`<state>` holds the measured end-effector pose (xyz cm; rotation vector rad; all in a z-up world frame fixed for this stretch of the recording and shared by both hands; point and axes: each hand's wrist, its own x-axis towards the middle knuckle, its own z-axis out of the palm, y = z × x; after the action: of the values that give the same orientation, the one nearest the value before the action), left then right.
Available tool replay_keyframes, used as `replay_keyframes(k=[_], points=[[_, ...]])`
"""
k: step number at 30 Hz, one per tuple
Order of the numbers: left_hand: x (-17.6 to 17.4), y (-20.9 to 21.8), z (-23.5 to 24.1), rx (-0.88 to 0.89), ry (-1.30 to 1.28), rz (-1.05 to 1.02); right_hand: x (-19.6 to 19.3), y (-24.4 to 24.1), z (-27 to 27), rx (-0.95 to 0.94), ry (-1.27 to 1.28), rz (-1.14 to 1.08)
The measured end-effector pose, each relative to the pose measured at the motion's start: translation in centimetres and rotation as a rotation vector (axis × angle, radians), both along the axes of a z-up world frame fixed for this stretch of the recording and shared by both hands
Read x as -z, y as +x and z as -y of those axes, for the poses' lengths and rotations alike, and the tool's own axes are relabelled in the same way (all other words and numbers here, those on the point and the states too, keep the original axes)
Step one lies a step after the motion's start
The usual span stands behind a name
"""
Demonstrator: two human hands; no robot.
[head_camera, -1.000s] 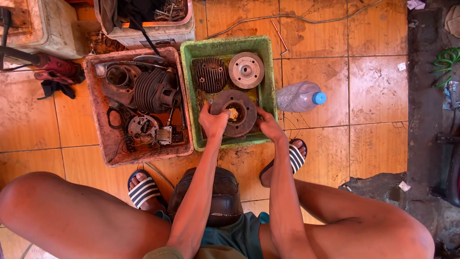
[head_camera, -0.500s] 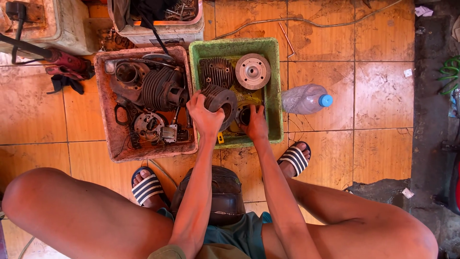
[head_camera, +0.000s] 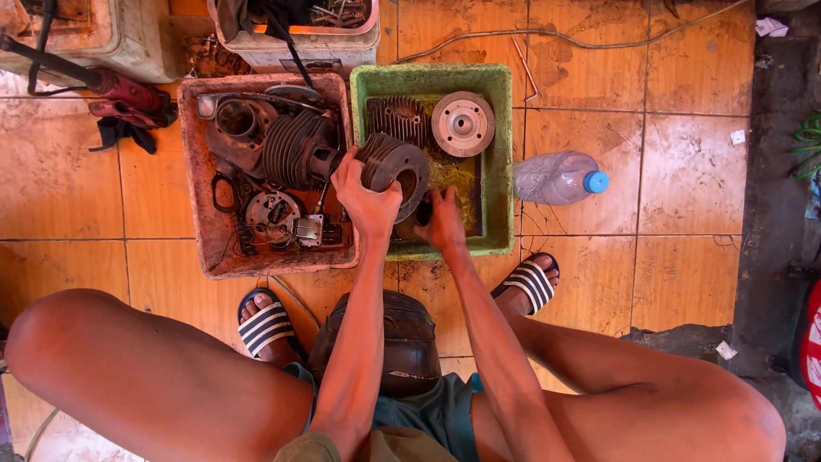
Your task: Cleaning a motorcycle engine component using a brush and cleaning fluid
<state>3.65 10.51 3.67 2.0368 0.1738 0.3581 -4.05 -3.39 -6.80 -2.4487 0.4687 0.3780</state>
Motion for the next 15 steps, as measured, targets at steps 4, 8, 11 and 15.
replay_keyframes(k=[4,8,11,15], points=[[-0.2,-0.1,0.0,-0.015,0.014,0.008,-1.6,0.0,-3.1,0.047,0.049,0.027],[-0.3,-0.1,0.0,-0.022,-0.019,0.008,-0.1,-0.6,-2.4,0.145,0.221,0.115],[-0.5,-0.4,0.2,-0.028,-0.055,-0.013,-3.6,-0.6,-1.6,0.284,0.382,0.111],[-0.6,-0.4,0.8,-0.038,-0.179,-0.073,-13.5,1.6,-2.1,0.591,0.813,0.108]])
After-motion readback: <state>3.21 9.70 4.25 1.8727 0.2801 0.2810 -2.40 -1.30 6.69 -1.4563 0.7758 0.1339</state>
